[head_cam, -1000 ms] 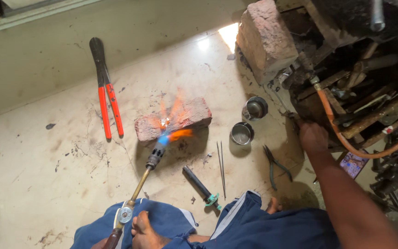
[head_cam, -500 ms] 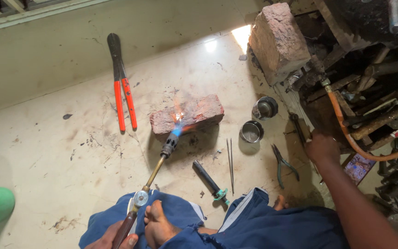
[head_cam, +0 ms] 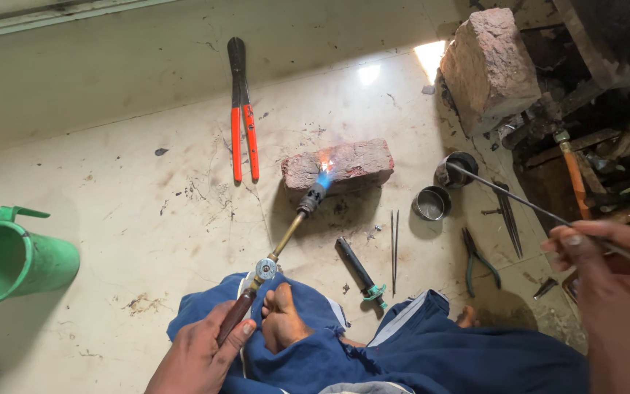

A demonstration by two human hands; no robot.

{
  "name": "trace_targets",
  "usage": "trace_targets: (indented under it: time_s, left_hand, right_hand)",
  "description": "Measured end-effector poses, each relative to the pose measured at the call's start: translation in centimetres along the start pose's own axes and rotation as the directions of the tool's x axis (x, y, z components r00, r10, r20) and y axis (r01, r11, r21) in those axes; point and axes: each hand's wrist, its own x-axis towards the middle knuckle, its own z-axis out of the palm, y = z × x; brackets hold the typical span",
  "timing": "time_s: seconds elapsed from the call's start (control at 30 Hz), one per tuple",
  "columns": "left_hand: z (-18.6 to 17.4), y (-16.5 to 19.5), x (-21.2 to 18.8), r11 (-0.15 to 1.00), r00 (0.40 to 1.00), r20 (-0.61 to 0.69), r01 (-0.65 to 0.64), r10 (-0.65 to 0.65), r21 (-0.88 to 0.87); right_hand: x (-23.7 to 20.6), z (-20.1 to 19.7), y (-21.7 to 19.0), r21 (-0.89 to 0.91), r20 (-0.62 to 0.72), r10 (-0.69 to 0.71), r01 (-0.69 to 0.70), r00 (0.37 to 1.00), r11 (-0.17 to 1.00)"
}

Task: The person sits on the workshop floor and uses a gas torch to heat small metal pieces placed on a brick. They stir and press the melting metal with a long steel rod, working the material over the flame as it softens and glows.

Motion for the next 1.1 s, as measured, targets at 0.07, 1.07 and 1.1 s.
trace_targets:
  time_s: [0.07,1.07,1.1]
  left_hand:
    - [-0.3,0.6,-0.2,1.000,1.000,-0.015,0.013,-0.012,0.014]
    - [-0.5,0.8,0.2,0.999,0.999,0.001,0.043,-0.043,0.033]
    - [-0.4,0.7,0.2,0.998,0.999,0.007,0.054,-0.054,0.042]
  right_hand:
    - [-1.4,2.1,-1.0,0.043,-0.035,-0.037,0.038,0.999,0.998]
    - [-1.7,12.9,1.6,0.297,0.258,-0.071,-0.009,0.964,0.955]
    - [-1.8,12.9,1.6,0.273,0.269,-0.056,-0.021,0.962,0.962]
